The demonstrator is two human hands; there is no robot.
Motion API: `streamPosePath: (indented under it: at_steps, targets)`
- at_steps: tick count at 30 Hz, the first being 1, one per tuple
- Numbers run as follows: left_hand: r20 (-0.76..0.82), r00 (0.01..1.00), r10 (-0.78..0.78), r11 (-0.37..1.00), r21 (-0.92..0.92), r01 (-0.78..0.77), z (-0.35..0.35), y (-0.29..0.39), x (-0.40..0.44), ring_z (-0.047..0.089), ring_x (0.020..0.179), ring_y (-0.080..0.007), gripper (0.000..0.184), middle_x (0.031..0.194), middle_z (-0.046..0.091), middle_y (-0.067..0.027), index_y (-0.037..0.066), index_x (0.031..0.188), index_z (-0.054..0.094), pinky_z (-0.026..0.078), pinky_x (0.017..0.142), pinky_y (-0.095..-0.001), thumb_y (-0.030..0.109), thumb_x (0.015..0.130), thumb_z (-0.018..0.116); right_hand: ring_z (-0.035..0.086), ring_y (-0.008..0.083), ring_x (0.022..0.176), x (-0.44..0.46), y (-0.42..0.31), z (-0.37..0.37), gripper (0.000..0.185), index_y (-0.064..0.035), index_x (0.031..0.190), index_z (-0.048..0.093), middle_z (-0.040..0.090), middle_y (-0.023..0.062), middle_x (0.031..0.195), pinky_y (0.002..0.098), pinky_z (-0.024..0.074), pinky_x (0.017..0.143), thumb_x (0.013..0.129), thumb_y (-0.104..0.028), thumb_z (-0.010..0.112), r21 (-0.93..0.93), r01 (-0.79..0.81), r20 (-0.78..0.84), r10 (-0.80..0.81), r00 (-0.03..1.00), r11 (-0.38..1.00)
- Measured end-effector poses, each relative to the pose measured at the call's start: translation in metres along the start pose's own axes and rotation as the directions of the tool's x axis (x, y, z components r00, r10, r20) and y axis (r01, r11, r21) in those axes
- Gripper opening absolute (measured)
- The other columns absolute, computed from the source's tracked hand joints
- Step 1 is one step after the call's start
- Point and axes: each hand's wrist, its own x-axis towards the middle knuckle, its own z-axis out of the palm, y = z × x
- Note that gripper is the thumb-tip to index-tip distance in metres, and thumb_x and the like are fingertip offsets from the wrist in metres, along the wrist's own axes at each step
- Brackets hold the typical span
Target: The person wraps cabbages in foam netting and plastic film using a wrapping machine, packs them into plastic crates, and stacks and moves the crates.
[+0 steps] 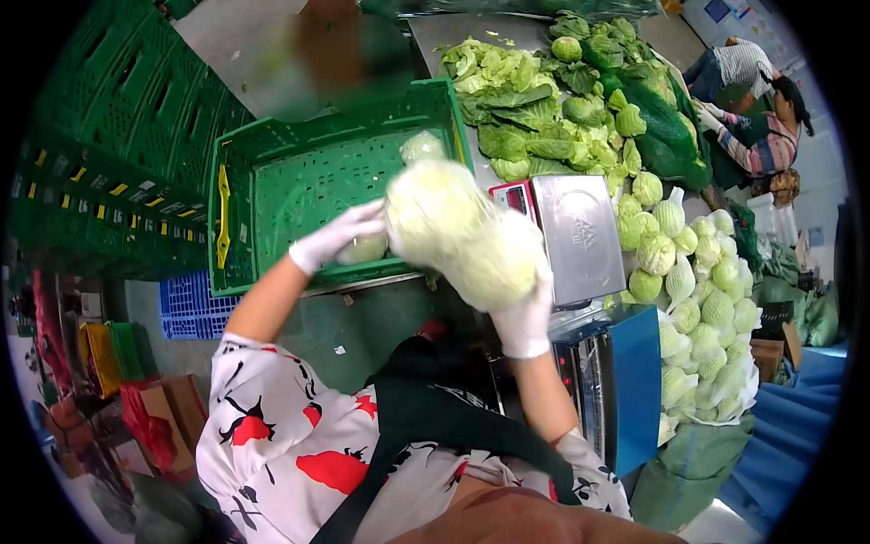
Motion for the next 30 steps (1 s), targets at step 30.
streamPosePath:
  at_steps: [30]
  targets:
    - [-0.547,0.751,-0.371,0.924,-0.139,0.355,-0.169,-0.142,0.199,0.061,0.119,-0.0256,0.08,0.131,0.061,-0.0162,-0.007,0.135,0.053,0.048,0.101,-0.036,0.05,0.083,0.074,0.069,0.0214,0.097,-0.104,-0.041,-0.154,0.039,0.0069,0.128,0.056,0.067,0.0177,0.116,0.0307,0.0541,0.088,0.101,-0.021,0.055,-0.363,-0.056,-0.54,-0.161,0.826,0.93]
